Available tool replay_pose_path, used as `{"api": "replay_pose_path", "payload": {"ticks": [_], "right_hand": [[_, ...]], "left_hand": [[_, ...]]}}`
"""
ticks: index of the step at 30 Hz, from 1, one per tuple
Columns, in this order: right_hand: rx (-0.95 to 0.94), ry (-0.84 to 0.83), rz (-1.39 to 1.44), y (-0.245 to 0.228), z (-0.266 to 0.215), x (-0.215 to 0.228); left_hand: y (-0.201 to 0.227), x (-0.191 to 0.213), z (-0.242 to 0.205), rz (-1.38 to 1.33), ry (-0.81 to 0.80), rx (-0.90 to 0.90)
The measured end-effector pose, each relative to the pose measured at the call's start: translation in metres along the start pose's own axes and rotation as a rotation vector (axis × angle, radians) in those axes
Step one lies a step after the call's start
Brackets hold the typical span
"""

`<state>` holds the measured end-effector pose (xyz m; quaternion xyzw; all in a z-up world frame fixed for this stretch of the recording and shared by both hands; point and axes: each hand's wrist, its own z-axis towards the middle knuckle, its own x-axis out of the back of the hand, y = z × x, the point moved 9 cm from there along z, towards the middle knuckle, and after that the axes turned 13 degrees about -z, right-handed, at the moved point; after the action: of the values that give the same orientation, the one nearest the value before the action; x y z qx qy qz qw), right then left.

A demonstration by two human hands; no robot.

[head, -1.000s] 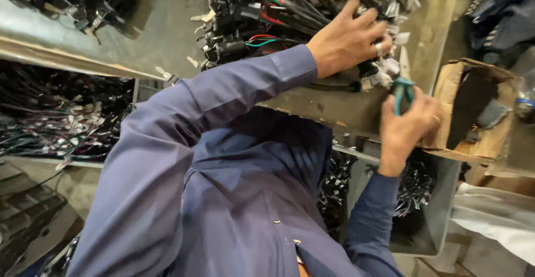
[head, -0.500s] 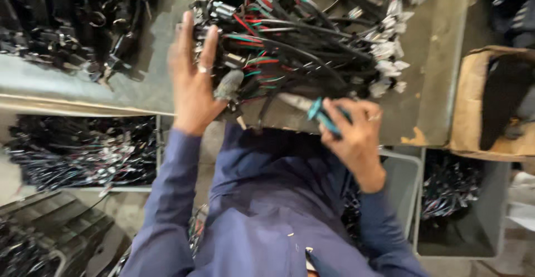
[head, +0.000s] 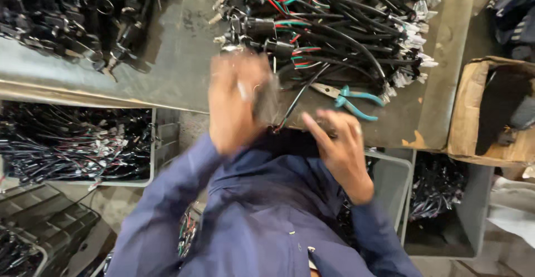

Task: The person strips the outer insulation from multiple black wires using pliers, then places the stripped wires into a pile on the table. The person handles each wire individually, repeating the stripping action across several units.

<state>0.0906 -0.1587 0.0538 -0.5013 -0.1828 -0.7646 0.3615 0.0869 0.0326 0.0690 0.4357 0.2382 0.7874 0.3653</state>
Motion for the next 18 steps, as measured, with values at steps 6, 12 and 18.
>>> {"api": "replay_pose_path", "payload": {"ticks": [6,12,18], "right_hand": [[0.01,-0.034,0.116,0.019,0.031,-0.018],[-0.623,-0.165,0.457,0.048,0.008,-0.055],[-0.872,0.1,1.523,0.04,0.004,-0.083]], "left_hand": [[0.004,-0.041,-0.105,-0.034,0.035,0.222],[-0.014,-0.086,-0.127,-0.15,0.097,0.117],[-0.027,-0.098,-0.135,-0.664,0.117,0.404]]}}
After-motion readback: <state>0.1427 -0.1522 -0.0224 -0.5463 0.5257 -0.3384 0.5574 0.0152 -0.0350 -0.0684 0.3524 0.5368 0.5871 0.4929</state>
